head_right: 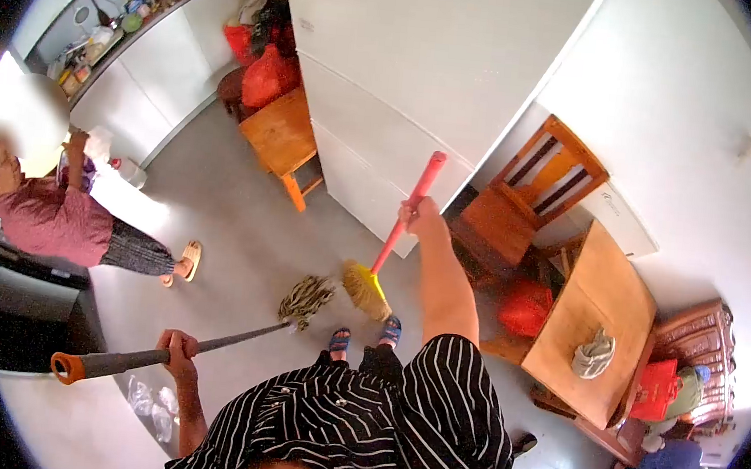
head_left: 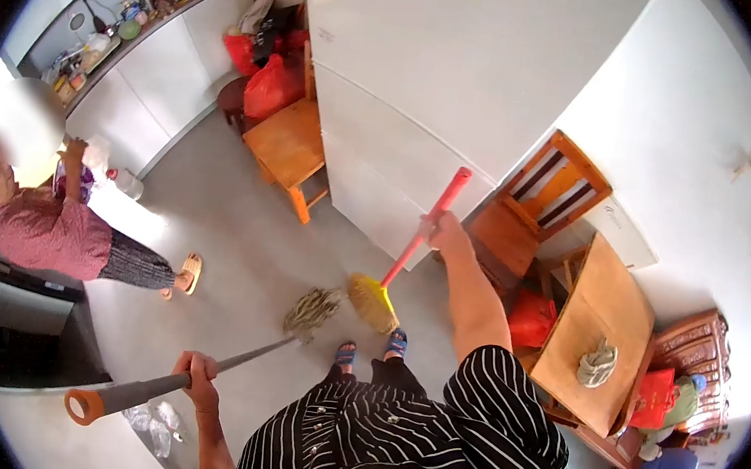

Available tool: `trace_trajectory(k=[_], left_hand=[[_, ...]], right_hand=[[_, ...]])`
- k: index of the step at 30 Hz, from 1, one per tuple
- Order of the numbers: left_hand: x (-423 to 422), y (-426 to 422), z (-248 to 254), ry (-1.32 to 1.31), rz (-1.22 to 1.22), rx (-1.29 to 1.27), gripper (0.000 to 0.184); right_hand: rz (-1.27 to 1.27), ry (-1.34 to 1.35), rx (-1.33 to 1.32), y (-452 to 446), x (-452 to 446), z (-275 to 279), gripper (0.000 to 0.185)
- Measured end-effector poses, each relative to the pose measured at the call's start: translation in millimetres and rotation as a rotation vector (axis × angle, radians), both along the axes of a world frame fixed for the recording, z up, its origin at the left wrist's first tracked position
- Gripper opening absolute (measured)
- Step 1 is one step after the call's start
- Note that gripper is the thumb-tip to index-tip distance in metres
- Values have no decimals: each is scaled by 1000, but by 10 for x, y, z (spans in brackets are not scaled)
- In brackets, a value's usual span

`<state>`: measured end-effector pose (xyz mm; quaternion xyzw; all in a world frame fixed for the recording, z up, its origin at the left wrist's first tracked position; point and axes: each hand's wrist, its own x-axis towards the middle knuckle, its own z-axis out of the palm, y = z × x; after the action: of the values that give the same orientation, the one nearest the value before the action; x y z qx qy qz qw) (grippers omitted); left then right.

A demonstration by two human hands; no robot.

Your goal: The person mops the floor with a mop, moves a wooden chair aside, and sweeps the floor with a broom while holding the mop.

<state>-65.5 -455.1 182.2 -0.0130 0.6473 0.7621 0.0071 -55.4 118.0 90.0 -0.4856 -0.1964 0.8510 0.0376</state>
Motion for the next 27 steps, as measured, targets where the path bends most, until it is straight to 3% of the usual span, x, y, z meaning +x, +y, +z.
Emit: trace_trajectory(k=[4,7,13,14,20,24,27], left_hand=[[99,138,15,30,40,-11,20],[150,187,47,30,31,-47,18],[157,219,63,-11,43,-83,18],[131,204,64,-11,37,-80,18],[72,142,42,-31,-19,-53,15],[-53,115,-21,-12,-97,-11,12],[-159,84,5,-30,-193,-41,10]], right_hand=[[-61,-27,-85,322,-55,-186,33],[-161,-64,-50,160,-121,-51,24],[-378,139,-190,175,-83,-319,17],[-410,16,-212,178,-127,-255,21],[-564,-50,-168,-52,-68,-84,29],[-601,-71,45,-435,157,-141,29],[-403,7,202,-510,554,-489,17]])
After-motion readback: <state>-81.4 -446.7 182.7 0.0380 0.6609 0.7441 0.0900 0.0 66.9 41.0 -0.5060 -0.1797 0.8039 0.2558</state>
